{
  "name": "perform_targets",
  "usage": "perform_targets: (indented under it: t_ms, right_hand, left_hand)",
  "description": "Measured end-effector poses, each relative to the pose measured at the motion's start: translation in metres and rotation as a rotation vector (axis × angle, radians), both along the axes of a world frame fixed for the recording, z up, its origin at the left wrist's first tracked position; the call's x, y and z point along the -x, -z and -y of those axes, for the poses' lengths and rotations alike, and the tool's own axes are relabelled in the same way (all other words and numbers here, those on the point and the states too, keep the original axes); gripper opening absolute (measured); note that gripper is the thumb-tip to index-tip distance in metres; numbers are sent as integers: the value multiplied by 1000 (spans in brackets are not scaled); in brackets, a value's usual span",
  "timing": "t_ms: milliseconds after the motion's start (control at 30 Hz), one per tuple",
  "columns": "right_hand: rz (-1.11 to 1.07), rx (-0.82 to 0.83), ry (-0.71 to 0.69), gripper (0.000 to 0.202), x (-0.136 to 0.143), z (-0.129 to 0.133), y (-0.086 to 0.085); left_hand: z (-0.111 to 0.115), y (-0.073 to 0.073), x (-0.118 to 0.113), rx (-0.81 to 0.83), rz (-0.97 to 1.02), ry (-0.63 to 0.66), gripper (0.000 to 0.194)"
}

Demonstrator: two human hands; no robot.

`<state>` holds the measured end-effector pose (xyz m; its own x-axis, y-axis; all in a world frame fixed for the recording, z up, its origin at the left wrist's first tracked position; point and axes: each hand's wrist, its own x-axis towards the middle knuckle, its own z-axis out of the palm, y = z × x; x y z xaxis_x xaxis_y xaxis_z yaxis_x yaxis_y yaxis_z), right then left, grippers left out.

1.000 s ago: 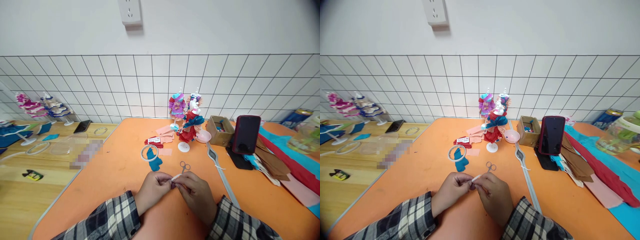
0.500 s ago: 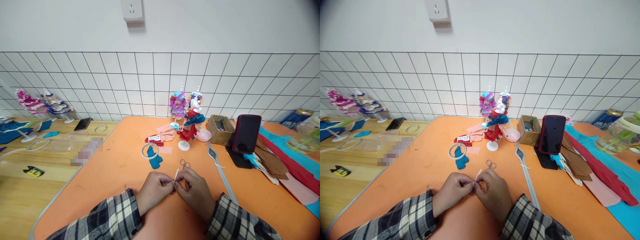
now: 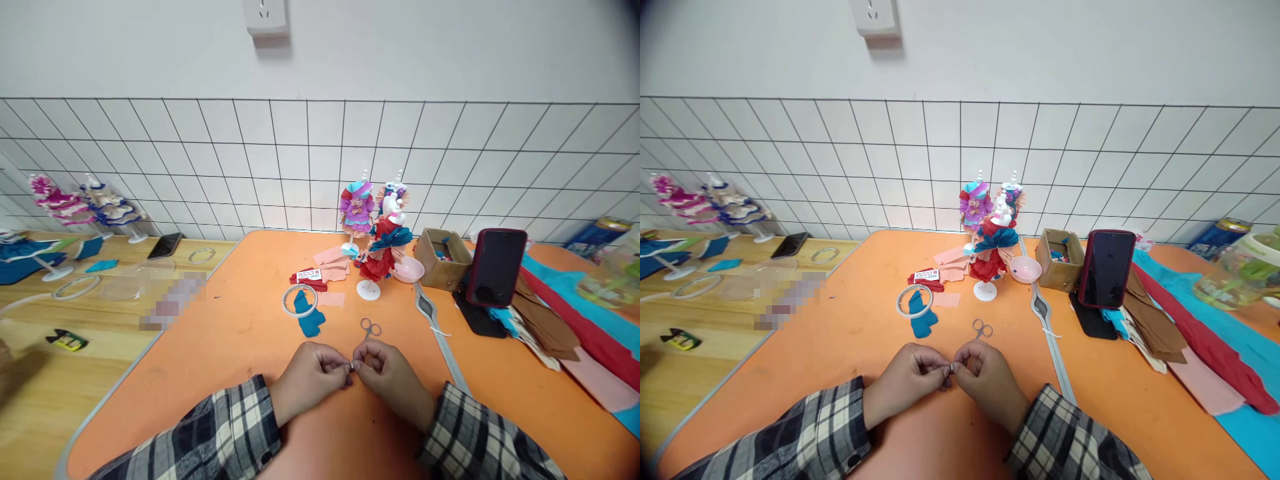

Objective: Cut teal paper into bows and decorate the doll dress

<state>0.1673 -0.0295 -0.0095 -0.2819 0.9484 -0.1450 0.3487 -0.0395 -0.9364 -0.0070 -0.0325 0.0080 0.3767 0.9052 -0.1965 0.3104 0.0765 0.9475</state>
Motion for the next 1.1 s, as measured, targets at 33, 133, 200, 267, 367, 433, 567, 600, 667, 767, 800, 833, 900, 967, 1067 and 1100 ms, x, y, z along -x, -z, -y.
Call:
perform_targets:
  t_ms: [33,133,200,267,367,433,567,600,667,767,800,833,900,967,1067,1100]
  right_hand:
    - [18,-49,3,7,-2,0,0]
    - [95,-232,-22,12,-6,1,-2]
    - [150,-324,-60,12,-8,3,-3]
    - [201,-400,-86,11,-8,8,-5]
    - [272,-537,-87,10,-7,14,-7]
    - [308,-626,-71,10,-6,16,-7]
    - [349,-704,-52,11,-6,17,-7]
    - [363,-717,-46,11,-5,17,-6]
    - [406,-748,-28,11,-5,16,-5]
    - [479,-777,-5,9,-4,16,-2]
    - [492,-781,-6,9,-4,16,-1]
    - [496,-785,-8,9,-4,16,-1]
    - [476,-802,2,13,-5,15,-1]
    - [441,-822,32,20,-6,15,-2]
    - [429,-865,21,20,-7,16,-3]
    - [439,-882,1,17,-7,16,-4]
  left_hand:
    - [-1,0,2,-5,27,29,26]
    - [-4,1,7,-59,43,93,28]
    - [-4,1,8,-81,10,95,28]
    - [-3,1,7,-86,-29,88,28]
    - [1,0,4,-112,-91,51,25]
    - [4,-1,1,-100,-82,34,23]
    - [4,-3,-2,42,86,30,24]
    - [3,-4,-2,74,118,25,24]
    - [3,-5,-3,109,141,20,25]
    - [4,-7,-5,110,106,20,25]
    - [4,-8,-5,116,98,15,24]
    - [4,-8,-5,133,99,4,24]
    - [3,-7,-5,188,116,-28,24]
    - [2,-7,-3,240,139,-51,27]
    - [1,-8,-1,276,153,-56,31]
    - [1,-9,-1,282,156,-53,31]
